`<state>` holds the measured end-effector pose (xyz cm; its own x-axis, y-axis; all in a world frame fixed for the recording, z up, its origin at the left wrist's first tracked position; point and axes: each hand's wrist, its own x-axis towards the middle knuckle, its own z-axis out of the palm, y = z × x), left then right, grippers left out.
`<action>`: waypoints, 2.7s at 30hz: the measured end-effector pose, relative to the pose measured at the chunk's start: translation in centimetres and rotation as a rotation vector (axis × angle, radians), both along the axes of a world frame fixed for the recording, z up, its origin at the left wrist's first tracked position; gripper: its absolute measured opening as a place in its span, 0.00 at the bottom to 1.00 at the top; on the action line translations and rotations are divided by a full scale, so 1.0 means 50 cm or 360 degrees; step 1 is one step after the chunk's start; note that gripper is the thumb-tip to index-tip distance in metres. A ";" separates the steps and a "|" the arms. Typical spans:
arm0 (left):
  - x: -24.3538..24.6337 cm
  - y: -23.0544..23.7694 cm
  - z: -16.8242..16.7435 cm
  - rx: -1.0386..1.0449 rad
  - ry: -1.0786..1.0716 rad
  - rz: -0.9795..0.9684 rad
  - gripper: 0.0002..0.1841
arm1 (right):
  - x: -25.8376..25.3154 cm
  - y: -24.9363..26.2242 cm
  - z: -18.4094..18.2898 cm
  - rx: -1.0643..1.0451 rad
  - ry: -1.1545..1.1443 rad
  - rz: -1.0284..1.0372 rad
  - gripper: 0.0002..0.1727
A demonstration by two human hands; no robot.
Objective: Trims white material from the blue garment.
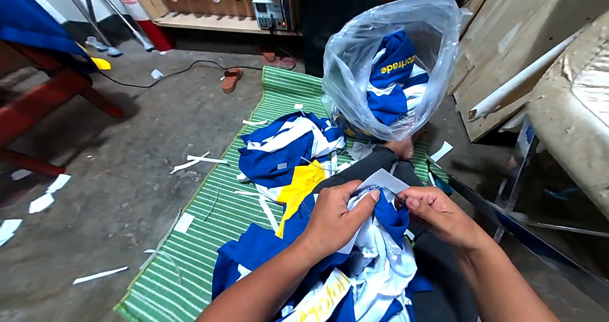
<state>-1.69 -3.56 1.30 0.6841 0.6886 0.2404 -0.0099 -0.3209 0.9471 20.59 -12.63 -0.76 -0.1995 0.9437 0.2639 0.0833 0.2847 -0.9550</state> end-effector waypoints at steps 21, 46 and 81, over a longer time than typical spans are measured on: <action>0.001 0.001 -0.004 0.0076 0.0065 -0.0302 0.14 | -0.002 -0.004 0.017 0.0045 -0.0055 0.0030 0.21; -0.028 0.100 0.003 0.0260 0.0107 -0.0295 0.04 | -0.045 -0.020 0.041 -0.0028 -0.0533 -0.0549 0.06; 0.037 0.013 -0.001 -0.0416 -0.0018 -0.0170 0.03 | 0.022 -0.173 0.013 -0.0372 -0.0266 -0.0563 0.25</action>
<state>0.15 -2.91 1.27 0.7544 0.6525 0.0721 -0.0417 -0.0620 0.9972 21.72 -21.27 -0.09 0.1243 0.9919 0.0276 0.2954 -0.0104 -0.9553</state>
